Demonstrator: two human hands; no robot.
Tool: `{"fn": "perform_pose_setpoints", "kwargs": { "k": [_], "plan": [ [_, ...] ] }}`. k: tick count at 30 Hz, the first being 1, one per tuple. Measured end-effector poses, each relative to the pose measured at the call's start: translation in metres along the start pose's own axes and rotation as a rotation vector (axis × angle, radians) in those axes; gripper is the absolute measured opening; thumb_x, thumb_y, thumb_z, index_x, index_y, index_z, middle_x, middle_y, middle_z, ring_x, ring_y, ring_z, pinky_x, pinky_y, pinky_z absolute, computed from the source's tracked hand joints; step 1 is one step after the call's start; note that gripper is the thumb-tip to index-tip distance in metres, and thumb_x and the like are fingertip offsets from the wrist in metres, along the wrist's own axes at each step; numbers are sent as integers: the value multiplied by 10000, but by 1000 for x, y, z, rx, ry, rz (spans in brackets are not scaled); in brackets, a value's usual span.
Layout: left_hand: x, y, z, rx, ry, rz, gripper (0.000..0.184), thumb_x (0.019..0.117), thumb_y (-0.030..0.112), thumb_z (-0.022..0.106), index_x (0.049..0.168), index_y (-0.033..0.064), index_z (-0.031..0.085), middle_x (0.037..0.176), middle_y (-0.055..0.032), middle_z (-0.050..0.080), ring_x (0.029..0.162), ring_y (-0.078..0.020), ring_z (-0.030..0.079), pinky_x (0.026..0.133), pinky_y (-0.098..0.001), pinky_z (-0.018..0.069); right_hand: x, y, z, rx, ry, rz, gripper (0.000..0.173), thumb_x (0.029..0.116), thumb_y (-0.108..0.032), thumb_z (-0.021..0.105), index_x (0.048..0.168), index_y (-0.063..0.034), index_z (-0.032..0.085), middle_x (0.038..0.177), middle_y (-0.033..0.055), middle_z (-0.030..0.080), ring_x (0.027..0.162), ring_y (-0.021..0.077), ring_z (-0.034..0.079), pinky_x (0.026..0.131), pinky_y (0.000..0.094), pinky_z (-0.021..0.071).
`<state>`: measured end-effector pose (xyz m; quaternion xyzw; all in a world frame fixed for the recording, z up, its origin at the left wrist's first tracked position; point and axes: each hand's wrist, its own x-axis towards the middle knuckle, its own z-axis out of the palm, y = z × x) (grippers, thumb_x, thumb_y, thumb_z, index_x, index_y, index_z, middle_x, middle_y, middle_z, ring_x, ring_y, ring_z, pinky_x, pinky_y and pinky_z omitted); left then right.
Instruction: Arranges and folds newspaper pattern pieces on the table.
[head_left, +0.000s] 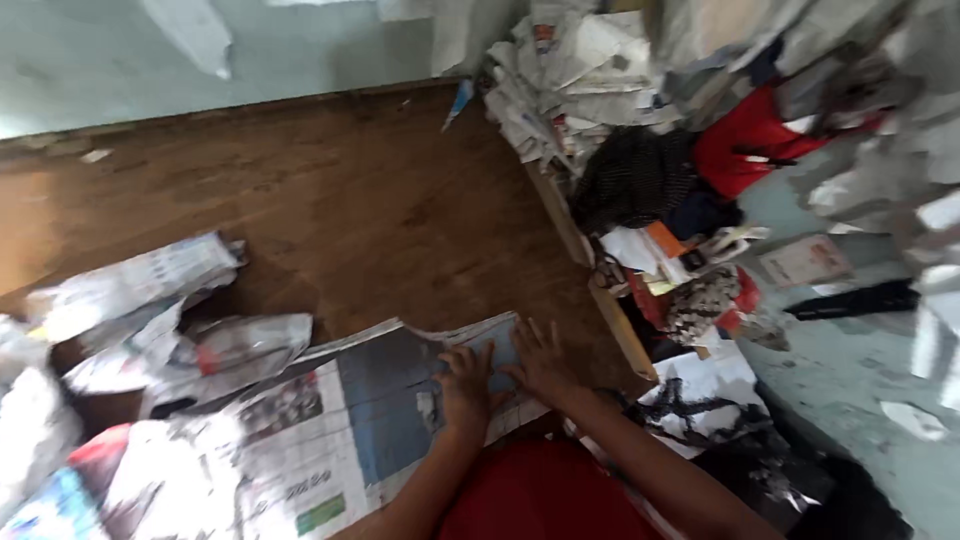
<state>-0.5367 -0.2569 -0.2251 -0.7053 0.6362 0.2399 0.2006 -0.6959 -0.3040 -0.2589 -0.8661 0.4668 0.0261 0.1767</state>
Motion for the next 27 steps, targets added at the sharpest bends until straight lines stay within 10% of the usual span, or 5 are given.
{"fn": "perform_pose_setpoints", "kwargs": {
  "k": [4,9,17,27],
  "plan": [
    [-1,-1,6,8,99,0,1149,760,819,643,1651,255,184,1542,-378,330,1403,-590,351,952,-711,441,-4,32,-49,171,120,214,552,1068,-476,449,1490,-132,541,1568,82,490,1484,270,412,1247,596,214],
    [-8,-12,18,25,240,24,1123,794,848,555,1568,55,371,1514,-401,375,1365,-575,432,927,-656,491,-37,154,-97,523,531,676,399,1061,-252,525,1298,58,604,1250,234,653,1169,321,641,1031,468,517],
    [-7,-42,50,-239,685,187,924,847,731,570,1315,-64,613,1374,-353,566,1248,-557,564,943,-655,500,-83,286,-103,643,643,1048,326,1024,-162,586,1246,73,633,1235,270,638,1142,353,625,1001,508,496],
    [-14,-55,49,-337,649,210,748,918,613,589,1306,-25,639,1417,-275,575,1282,-497,566,988,-638,482,-76,257,-135,296,252,1071,435,1041,-288,576,1273,75,639,1347,331,587,1310,479,529,1104,648,379]
  ]
}}
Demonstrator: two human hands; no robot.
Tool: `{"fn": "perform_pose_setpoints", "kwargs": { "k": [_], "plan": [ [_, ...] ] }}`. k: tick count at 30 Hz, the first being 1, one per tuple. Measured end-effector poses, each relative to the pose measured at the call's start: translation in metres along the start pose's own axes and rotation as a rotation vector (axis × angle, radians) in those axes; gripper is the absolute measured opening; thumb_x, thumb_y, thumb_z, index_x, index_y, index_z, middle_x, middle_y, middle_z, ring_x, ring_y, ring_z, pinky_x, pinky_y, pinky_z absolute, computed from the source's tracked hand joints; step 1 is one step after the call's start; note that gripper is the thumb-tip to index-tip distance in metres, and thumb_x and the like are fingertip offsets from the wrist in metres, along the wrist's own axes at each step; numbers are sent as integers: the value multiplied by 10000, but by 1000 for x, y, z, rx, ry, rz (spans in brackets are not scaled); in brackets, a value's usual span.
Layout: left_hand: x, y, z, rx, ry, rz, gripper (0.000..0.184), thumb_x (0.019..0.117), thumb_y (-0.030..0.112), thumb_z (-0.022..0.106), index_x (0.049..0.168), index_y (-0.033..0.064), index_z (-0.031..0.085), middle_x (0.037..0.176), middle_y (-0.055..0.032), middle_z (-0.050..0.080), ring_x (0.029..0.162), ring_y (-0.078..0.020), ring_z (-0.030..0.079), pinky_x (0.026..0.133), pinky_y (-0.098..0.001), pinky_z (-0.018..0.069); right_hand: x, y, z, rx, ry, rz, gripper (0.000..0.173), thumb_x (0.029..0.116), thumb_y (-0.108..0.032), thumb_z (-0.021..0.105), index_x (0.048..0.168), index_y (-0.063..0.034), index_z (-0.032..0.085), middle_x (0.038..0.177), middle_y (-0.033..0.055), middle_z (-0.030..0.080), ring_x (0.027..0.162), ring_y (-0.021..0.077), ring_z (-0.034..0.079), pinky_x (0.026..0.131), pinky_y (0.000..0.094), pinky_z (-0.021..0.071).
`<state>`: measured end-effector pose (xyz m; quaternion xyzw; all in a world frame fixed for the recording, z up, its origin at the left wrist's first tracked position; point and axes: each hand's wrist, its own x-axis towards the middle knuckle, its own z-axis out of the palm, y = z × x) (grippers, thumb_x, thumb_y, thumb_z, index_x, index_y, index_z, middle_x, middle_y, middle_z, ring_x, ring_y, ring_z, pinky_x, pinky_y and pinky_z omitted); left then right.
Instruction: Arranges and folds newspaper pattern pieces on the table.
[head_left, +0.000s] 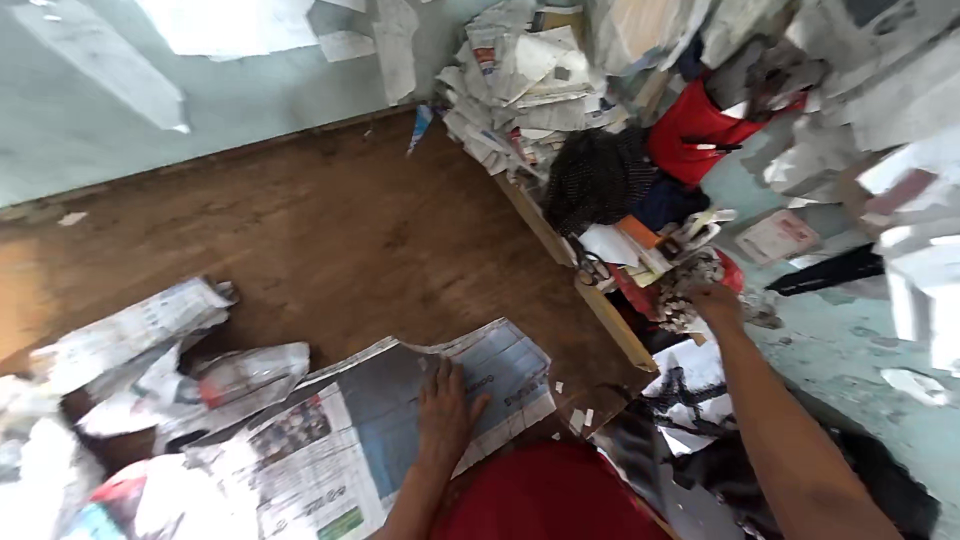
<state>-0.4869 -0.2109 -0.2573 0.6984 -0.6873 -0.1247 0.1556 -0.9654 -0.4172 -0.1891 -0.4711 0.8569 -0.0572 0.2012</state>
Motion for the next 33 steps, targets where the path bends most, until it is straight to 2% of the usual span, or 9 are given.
{"fn": "perform_pose_setpoints", "kwargs": {
  "k": [7,8,10,13,17,19,24,28,33],
  "plan": [
    [-2,-3,1,11,-79,-42,690,934,602,598,1315,28,645,1483,-240,533,1338,-451,535,1048,-591,461,-9,-13,3,-115,-7,15,548,1071,-366,496,1307,118,597,1395,377,531,1357,519,478,1107,686,352],
    [-2,-3,1,11,-85,-45,688,934,602,597,1312,30,647,1484,-240,531,1339,-449,533,1053,-589,457,-11,-12,4,-62,-6,0,540,1062,-355,523,1297,126,597,1374,379,542,1334,518,496,1097,685,361],
    [-1,-2,0,1,-95,-55,683,937,599,597,1317,34,646,1498,-237,518,1351,-443,524,1075,-587,438,-26,-19,10,138,-20,-80,462,1039,-279,572,1266,124,595,1261,351,605,1179,469,600,1011,639,457],
    [-2,-3,2,-15,-83,-56,681,939,595,598,1317,30,647,1501,-238,516,1360,-441,516,1085,-589,428,-86,-71,34,393,-212,-295,403,1064,-224,519,1296,106,546,1166,268,654,993,327,683,867,500,571],
    [-1,-3,1,-5,-127,-74,706,952,627,557,1333,39,637,1532,-219,489,1385,-422,495,1108,-564,414,-169,-155,108,370,-633,-573,373,1075,-210,499,1300,85,541,1201,226,659,1061,276,689,930,436,577],
    [-1,-3,-1,-21,-144,-97,686,954,617,562,1340,55,633,1542,-199,484,1402,-400,482,1119,-550,408,-194,-185,144,260,-749,-726,364,1070,-226,499,1274,68,570,1199,218,656,1078,280,669,957,436,550],
    [-1,-10,1,-74,-53,-86,602,974,530,586,1349,61,627,1483,-175,553,1369,-363,528,1113,-521,431,-209,-209,188,60,-734,-888,349,1066,-276,503,1212,17,624,1112,198,670,1030,308,667,948,494,536],
    [-2,-31,5,-66,155,-142,494,1014,378,558,1382,52,610,1454,-163,583,1350,-368,545,1106,-529,439,-209,-210,190,15,-721,-910,351,1072,-280,503,1215,18,621,1122,201,666,1037,308,666,951,493,535],
    [-11,-77,12,57,283,-288,542,1032,356,511,1428,-11,562,1515,-251,498,1430,-455,438,1179,-615,322,-208,-209,189,-4,-710,-914,350,1072,-272,516,1213,32,618,1133,207,665,1054,311,664,962,490,531]
  ]
}}
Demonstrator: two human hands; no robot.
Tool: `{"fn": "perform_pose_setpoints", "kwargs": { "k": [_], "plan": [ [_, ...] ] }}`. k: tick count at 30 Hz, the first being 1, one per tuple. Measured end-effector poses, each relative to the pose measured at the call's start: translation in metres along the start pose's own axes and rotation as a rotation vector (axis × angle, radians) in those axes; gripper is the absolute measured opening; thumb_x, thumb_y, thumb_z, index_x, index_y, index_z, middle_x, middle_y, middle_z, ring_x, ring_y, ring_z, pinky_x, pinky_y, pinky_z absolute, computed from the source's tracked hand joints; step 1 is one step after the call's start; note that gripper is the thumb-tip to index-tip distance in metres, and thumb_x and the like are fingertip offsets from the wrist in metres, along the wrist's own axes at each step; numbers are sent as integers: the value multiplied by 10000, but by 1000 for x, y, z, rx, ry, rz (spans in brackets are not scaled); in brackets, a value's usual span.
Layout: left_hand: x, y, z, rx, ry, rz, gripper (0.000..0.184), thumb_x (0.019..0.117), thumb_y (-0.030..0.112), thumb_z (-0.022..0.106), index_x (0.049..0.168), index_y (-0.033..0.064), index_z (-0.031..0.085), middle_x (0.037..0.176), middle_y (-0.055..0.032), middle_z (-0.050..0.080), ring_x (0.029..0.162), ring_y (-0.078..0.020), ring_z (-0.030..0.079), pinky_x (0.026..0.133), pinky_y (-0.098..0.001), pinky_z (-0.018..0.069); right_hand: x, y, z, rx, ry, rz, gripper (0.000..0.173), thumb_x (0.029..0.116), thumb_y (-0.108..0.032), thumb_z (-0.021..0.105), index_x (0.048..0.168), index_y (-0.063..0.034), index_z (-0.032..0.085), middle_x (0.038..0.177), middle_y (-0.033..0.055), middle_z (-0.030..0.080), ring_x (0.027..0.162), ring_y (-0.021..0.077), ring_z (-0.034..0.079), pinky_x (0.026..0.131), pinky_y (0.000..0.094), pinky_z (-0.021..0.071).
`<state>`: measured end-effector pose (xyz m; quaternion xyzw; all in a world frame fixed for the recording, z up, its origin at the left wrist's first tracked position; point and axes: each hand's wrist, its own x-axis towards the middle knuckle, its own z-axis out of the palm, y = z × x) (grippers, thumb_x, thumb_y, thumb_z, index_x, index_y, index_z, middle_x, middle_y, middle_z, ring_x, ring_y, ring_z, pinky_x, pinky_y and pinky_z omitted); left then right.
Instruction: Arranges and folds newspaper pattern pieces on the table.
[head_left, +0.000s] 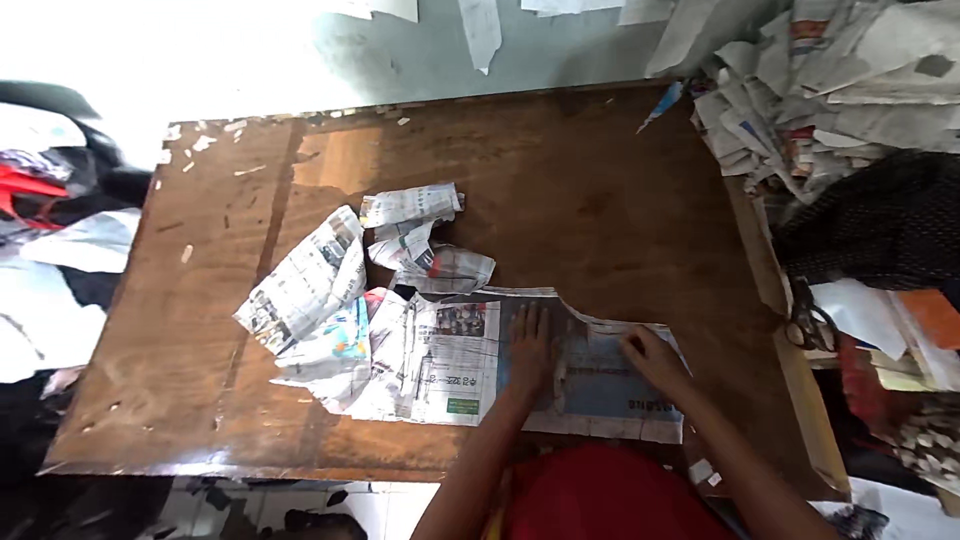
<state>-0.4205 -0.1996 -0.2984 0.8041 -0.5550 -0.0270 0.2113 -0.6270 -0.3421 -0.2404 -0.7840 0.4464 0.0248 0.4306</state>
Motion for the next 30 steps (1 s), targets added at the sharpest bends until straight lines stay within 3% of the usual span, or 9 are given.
{"fn": "perform_pose_setpoints", "kwargs": {
  "k": [4,9,13,19,21,24,30],
  "plan": [
    [-3,-32,-11,35,12,-91,532,1047,335,456,1438,-12,551,1529,-247,482,1442,-454,421,1194,-597,313,-1,0,0,5,9,0,329,1067,-245,523,1208,37,616,1114,203,664,1018,298,667,934,474,540],
    [-7,-57,-15,3,98,-128,540,1029,411,504,1387,21,610,1505,-276,493,1428,-485,421,1176,-601,336,0,3,1,22,8,-7,313,1068,-245,525,1191,27,620,1092,190,666,988,278,668,910,459,545],
    [-7,-60,-17,13,131,-160,551,994,488,552,1362,89,652,1478,-271,521,1415,-497,429,1160,-618,344,-1,5,-2,53,8,-22,291,1062,-228,544,1164,32,626,1047,183,669,937,252,665,867,428,551],
    [-3,-56,-21,11,104,-220,593,971,514,580,1364,75,642,1486,-247,525,1421,-480,431,1163,-617,338,5,-1,-15,97,-72,2,281,1050,-220,570,1167,28,630,1086,181,676,983,251,674,893,431,555],
    [-3,-55,-23,-33,108,-244,644,950,496,626,1358,-2,616,1479,-250,532,1422,-474,435,1173,-612,333,11,-13,-15,103,-52,-76,267,1038,-208,568,1134,30,643,1020,162,677,920,224,668,847,401,558],
    [-3,-55,-22,-49,115,-260,662,943,497,635,1348,-26,611,1477,-243,539,1426,-461,437,1178,-595,336,29,-57,-10,51,-118,-138,292,1051,-212,559,1181,35,642,1074,180,684,971,240,680,896,413,560],
    [-1,-50,-28,43,62,-345,649,916,579,631,1345,93,653,1519,-230,498,1428,-467,426,1171,-615,318,84,-125,36,-16,-226,-216,261,1018,-197,587,1160,9,661,1061,156,689,974,230,674,911,407,546]
  ]
}}
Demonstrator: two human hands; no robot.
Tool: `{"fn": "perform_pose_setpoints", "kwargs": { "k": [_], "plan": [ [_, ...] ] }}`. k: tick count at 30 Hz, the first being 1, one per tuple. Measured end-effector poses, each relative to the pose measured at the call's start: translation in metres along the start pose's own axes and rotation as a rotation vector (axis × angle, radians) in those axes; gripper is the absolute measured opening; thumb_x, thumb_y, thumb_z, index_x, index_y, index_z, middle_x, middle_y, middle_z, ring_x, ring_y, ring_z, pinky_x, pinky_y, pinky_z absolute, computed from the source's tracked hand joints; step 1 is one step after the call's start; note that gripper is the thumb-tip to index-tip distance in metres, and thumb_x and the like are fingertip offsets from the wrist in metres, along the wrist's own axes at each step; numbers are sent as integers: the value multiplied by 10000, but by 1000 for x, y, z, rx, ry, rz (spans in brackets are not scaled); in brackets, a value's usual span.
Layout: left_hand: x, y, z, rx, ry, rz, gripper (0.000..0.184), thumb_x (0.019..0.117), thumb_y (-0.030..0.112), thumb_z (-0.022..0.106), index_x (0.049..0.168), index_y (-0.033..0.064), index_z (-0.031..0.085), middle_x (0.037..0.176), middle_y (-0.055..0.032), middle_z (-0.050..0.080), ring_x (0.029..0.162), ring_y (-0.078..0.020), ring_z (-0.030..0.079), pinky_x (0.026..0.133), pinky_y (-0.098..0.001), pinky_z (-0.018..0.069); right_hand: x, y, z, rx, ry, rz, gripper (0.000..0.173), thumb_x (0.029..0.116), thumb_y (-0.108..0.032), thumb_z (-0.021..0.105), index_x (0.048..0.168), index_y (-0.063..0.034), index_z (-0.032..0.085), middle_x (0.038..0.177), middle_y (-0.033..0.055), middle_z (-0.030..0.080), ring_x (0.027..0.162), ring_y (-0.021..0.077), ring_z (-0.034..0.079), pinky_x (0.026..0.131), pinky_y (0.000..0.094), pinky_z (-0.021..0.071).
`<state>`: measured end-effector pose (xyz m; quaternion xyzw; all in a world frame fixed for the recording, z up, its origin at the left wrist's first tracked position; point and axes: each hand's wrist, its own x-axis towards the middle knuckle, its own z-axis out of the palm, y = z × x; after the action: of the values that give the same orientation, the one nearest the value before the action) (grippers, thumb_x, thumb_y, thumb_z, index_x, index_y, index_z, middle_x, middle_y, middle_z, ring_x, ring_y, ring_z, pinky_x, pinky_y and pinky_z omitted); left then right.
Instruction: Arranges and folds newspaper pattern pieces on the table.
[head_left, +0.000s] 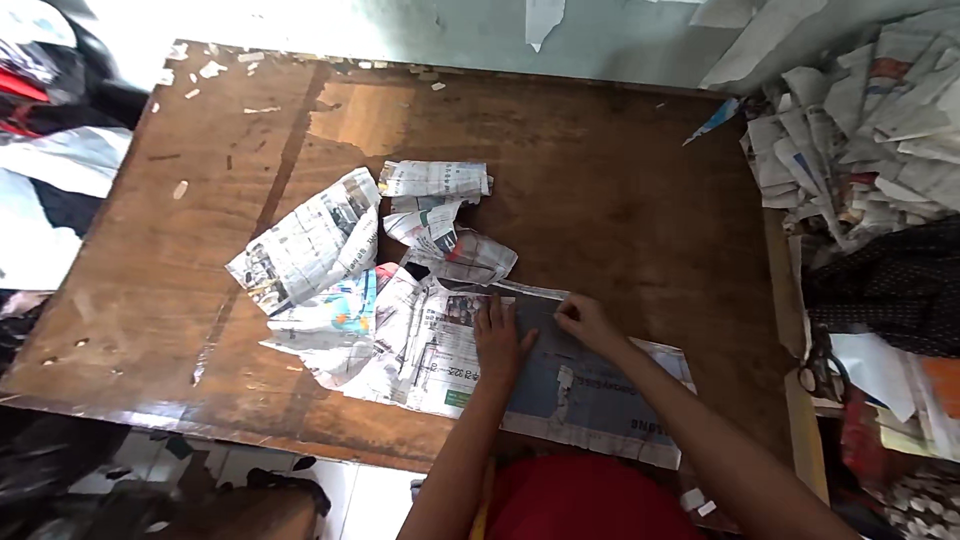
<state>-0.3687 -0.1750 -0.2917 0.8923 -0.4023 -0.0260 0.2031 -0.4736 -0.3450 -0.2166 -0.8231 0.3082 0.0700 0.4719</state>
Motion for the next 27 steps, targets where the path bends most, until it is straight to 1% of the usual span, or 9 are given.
{"fn": "perform_pose_setpoints", "kwargs": {
  "k": [2,5,7,10,12,14,17,23,27],
  "plan": [
    [1,0,0,15,3,-23,698,902,604,628,1364,79,638,1527,-231,490,1437,-464,416,1179,-602,316,17,-10,10,-15,-5,4,261,1015,-189,586,1174,4,660,1069,156,688,984,233,670,920,411,539],
    [-1,-2,2,-1,40,-31,790,882,598,652,1379,-12,597,1511,-238,506,1429,-446,439,1175,-580,339,30,-17,27,-37,-12,-13,271,1025,-185,560,1201,-3,657,1085,151,694,1003,234,673,938,413,535],
    [-2,-2,4,-9,58,-30,827,880,597,654,1397,-43,571,1508,-248,506,1424,-436,452,1173,-567,353,33,-20,33,-105,-31,-16,314,1050,-191,510,1283,-33,650,1188,142,696,1096,238,673,1003,417,523],
    [-4,-2,5,13,70,-26,815,889,588,641,1404,-39,570,1511,-245,504,1423,-437,455,1167,-575,358,31,-28,37,-266,-63,-19,311,1057,-159,480,1271,-49,678,1265,157,664,1186,272,639,1050,434,492],
    [-6,0,6,50,60,-41,801,897,579,629,1422,-22,562,1526,-247,486,1432,-444,440,1174,-589,335,29,-32,40,-353,-57,-18,298,1049,-156,485,1242,-51,686,1246,157,667,1180,283,640,1030,441,499],
    [-7,3,5,96,62,-56,797,898,582,622,1434,-5,561,1514,-262,491,1410,-460,457,1161,-598,342,28,-36,41,-395,-51,-7,280,1045,-165,499,1213,-39,684,1228,162,671,1167,298,644,1011,454,507],
    [-9,6,7,141,72,-63,771,917,576,595,1439,11,563,1504,-235,514,1387,-444,486,1141,-593,363,27,-41,43,-376,-57,40,281,1050,-182,499,1206,-34,680,1234,164,662,1168,294,638,1011,452,502],
    [-12,7,15,165,83,-49,768,983,549,433,1450,-54,522,1522,-257,488,1406,-456,466,1168,-612,315,33,-46,48,-308,-84,45,280,1031,-144,522,1235,-45,685,1223,162,671,1155,286,646,1021,449,501],
    [-16,7,16,183,80,-49,806,989,563,398,1463,-82,488,1538,-260,467,1427,-439,449,1185,-587,302,34,-47,49,-307,-94,36,282,1022,-126,524,1232,-50,696,1211,160,672,1155,282,640,1027,432,497]
  ]
}}
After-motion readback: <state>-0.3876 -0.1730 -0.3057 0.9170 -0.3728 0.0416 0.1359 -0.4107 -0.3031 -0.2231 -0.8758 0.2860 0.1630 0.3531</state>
